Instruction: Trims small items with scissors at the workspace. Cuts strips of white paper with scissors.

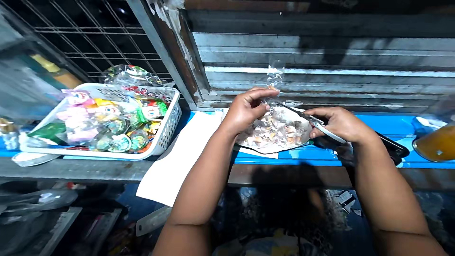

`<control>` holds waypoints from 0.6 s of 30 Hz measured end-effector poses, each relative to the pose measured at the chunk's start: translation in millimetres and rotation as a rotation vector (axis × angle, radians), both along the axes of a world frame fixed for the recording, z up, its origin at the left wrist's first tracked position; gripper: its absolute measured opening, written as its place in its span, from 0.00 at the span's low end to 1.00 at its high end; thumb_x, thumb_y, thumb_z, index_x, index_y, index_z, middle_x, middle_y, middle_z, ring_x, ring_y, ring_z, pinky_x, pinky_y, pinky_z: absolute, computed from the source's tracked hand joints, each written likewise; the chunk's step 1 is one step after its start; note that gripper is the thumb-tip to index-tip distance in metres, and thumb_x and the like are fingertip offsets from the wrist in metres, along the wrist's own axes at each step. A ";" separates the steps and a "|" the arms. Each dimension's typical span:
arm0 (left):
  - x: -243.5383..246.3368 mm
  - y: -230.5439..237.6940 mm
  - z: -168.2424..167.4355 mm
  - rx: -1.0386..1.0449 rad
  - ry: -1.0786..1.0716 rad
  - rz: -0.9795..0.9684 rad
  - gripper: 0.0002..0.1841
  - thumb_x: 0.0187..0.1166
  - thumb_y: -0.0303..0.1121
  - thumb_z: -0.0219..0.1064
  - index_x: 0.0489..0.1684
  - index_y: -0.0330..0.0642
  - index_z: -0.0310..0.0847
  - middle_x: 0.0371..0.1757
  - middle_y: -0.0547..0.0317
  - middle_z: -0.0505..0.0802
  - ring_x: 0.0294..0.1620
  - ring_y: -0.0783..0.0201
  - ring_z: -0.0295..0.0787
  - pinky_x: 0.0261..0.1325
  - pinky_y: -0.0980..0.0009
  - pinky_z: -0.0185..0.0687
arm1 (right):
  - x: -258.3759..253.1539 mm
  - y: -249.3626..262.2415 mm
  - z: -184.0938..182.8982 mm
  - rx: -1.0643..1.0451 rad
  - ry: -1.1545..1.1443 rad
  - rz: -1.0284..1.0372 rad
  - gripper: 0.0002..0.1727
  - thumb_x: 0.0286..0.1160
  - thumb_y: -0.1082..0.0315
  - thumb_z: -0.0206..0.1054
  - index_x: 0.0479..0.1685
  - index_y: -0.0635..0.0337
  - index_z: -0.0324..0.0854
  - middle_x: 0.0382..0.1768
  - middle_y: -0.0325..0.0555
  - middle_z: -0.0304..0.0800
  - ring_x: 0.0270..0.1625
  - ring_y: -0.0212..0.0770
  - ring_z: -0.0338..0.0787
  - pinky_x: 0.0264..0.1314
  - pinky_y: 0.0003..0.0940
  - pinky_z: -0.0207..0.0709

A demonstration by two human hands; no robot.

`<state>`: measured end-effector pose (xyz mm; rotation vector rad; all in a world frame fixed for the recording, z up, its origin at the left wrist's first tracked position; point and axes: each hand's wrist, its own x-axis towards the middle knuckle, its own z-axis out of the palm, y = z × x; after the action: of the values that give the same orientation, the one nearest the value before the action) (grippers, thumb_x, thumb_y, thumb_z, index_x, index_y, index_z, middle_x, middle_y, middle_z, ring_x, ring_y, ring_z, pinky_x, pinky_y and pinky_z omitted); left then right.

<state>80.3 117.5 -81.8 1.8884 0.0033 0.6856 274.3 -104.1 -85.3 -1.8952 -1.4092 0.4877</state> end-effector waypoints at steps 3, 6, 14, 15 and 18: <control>0.8 -0.1 -2.4 0.016 0.000 -0.025 0.20 0.75 0.16 0.65 0.64 0.39 0.86 0.67 0.58 0.87 0.40 0.78 0.84 0.39 0.81 0.81 | -0.2 -0.5 0.0 0.013 -0.041 0.011 0.34 0.51 0.56 0.87 0.65 0.51 0.88 0.44 0.34 0.94 0.40 0.24 0.88 0.45 0.27 0.83; 0.8 -0.4 -2.3 0.007 -0.018 -0.018 0.20 0.75 0.16 0.65 0.65 0.38 0.86 0.67 0.59 0.87 0.39 0.78 0.84 0.39 0.82 0.82 | 1.2 -2.0 -1.0 0.035 -0.050 0.027 0.34 0.51 0.55 0.88 0.64 0.51 0.88 0.45 0.33 0.94 0.41 0.23 0.89 0.46 0.25 0.84; -0.4 -0.4 -1.0 -0.001 -0.065 -0.004 0.21 0.73 0.15 0.65 0.65 0.36 0.85 0.66 0.60 0.87 0.42 0.79 0.84 0.42 0.82 0.82 | 1.4 -5.4 2.7 0.019 -0.090 -0.035 0.31 0.54 0.58 0.88 0.63 0.50 0.89 0.44 0.36 0.95 0.39 0.27 0.89 0.43 0.30 0.84; 0.0 -1.3 -1.6 0.006 -0.059 -0.014 0.21 0.73 0.15 0.65 0.65 0.36 0.85 0.67 0.60 0.87 0.42 0.79 0.85 0.41 0.82 0.82 | 0.7 -4.7 2.2 0.022 -0.086 -0.028 0.31 0.53 0.58 0.88 0.63 0.50 0.89 0.43 0.36 0.95 0.39 0.27 0.89 0.43 0.30 0.84; 1.5 -3.8 -3.3 0.024 -0.042 -0.045 0.21 0.73 0.15 0.65 0.65 0.36 0.86 0.66 0.59 0.87 0.42 0.78 0.85 0.42 0.82 0.83 | -1.1 -2.7 -0.6 0.041 -0.074 0.004 0.32 0.52 0.56 0.88 0.63 0.50 0.89 0.46 0.35 0.95 0.42 0.25 0.91 0.47 0.28 0.86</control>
<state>81.8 113.6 -85.1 1.8914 -0.0736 0.6971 273.2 -106.8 -86.0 -1.8955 -1.4604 0.3913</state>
